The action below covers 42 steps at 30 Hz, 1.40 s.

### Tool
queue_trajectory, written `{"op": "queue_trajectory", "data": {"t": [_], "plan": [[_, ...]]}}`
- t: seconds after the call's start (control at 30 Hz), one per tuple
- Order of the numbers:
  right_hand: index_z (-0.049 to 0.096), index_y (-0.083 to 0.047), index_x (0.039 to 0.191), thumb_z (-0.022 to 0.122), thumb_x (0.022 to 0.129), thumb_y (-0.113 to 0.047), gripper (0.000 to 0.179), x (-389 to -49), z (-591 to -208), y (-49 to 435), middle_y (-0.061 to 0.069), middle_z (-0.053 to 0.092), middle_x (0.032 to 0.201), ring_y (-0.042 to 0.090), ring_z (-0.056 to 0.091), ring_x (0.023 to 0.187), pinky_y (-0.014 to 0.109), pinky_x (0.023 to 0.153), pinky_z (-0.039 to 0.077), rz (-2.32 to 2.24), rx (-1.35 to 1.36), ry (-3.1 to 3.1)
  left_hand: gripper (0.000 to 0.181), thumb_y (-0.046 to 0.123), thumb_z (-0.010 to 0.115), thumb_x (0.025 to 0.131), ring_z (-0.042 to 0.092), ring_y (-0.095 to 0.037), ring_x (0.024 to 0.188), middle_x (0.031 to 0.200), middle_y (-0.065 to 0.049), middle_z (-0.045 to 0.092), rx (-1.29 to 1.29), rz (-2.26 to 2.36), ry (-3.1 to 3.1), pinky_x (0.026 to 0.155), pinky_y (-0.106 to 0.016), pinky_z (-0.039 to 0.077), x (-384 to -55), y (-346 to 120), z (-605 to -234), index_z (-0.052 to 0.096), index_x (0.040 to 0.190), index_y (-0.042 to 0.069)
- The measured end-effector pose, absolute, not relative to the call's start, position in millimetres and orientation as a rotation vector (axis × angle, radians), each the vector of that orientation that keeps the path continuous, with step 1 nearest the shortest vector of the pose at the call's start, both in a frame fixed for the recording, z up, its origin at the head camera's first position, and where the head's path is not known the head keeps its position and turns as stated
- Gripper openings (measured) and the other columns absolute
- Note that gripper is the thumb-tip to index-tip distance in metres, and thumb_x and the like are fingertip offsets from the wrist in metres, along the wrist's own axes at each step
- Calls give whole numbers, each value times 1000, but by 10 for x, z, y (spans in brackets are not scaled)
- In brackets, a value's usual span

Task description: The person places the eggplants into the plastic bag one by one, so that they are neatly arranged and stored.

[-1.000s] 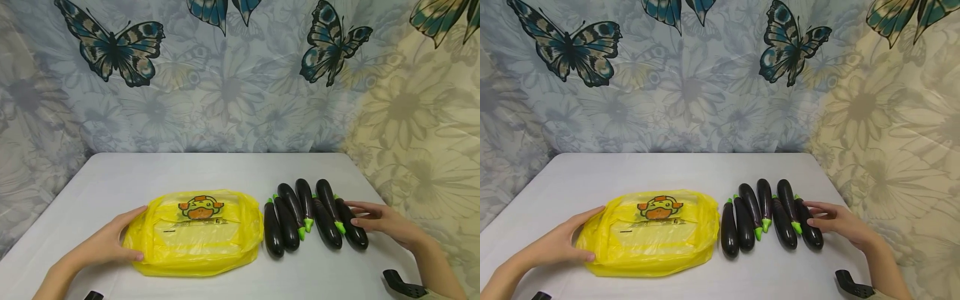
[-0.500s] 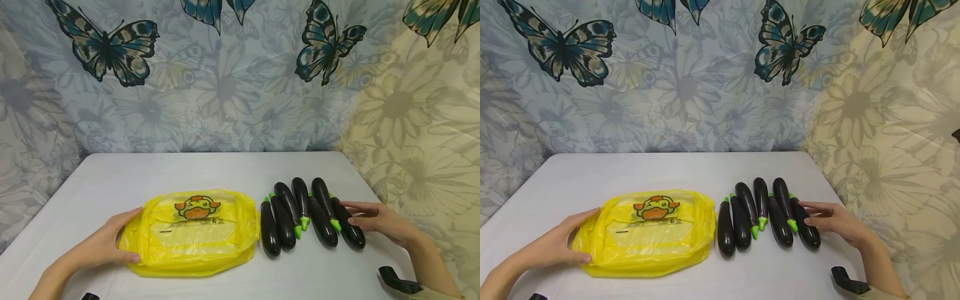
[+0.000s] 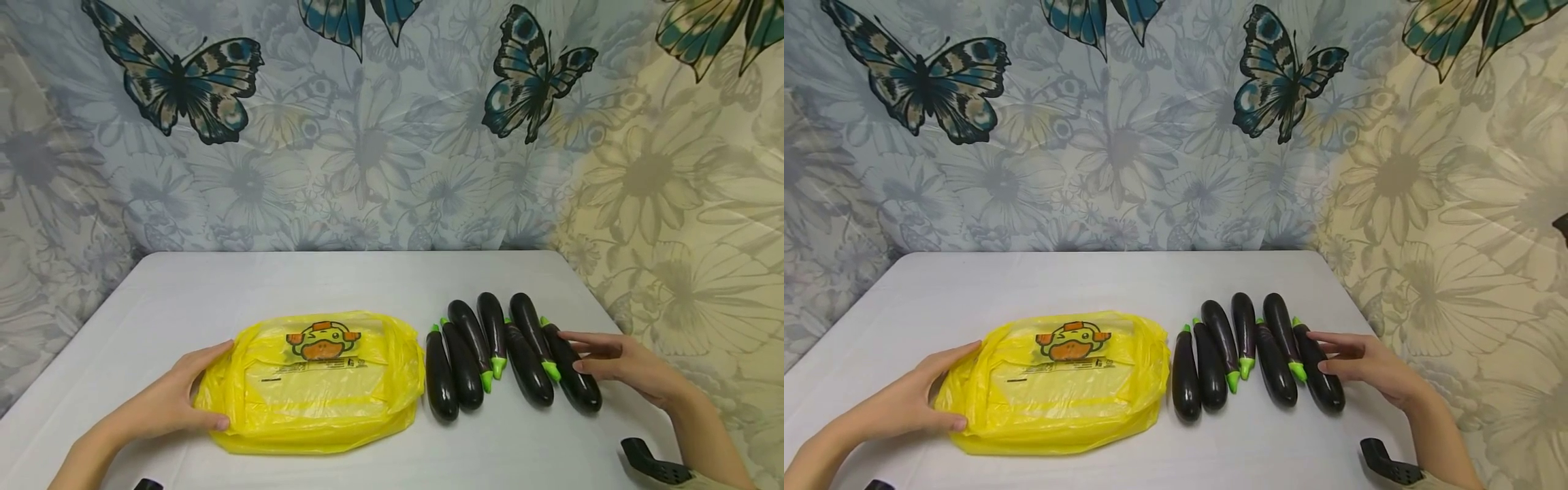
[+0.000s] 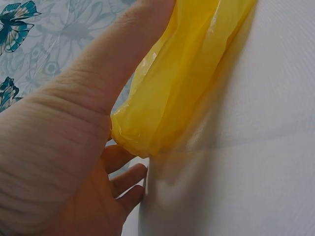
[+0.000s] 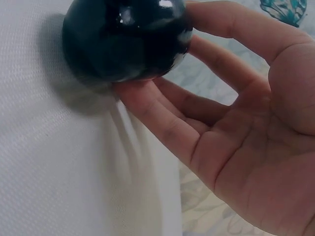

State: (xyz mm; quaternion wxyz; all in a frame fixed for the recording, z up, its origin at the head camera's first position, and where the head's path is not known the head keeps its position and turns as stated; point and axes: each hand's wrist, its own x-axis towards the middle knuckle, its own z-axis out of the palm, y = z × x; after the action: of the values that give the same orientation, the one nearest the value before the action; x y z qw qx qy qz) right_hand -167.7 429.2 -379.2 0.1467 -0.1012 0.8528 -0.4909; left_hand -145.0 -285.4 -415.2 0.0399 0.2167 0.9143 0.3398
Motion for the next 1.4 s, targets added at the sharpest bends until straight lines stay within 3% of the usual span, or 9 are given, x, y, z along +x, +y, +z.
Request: {"op": "queue_trajectory", "data": {"t": [0.47,0.7,0.83,1.4], "plan": [[47,-3,145,67,94,-12,56,-1648,-3763,4260,30,49,136,5,58,107,35,77,52,-1398,-236,2564,108,40,89,68,27,-49,132,148,-24,34,661,1058,2794,94,-72,24,-1449,-2865,-4186,32,153,4],[47,-6,147,66,95,-12,56,-1611,-3768,4288,-6,59,127,7,59,106,35,76,52,-1459,-193,2553,108,40,89,69,26,-48,132,149,-23,33,653,1058,2790,94,-71,25,-1425,-2866,-4212,31,154,7],[44,-8,149,63,96,-8,56,-1613,-3772,4290,-17,58,125,10,61,105,32,78,52,-1558,-204,2489,109,43,88,69,26,-46,133,149,-22,33,636,1036,2798,95,-68,26,-1427,-2869,-4199,31,154,8],[48,-11,147,58,98,0,52,-1587,-3648,4199,-6,63,125,10,61,107,29,81,53,-1845,-179,2351,107,42,88,70,26,-48,132,149,-22,33,643,1031,2798,94,-71,25,-1468,-2862,-4151,32,153,6]]}}
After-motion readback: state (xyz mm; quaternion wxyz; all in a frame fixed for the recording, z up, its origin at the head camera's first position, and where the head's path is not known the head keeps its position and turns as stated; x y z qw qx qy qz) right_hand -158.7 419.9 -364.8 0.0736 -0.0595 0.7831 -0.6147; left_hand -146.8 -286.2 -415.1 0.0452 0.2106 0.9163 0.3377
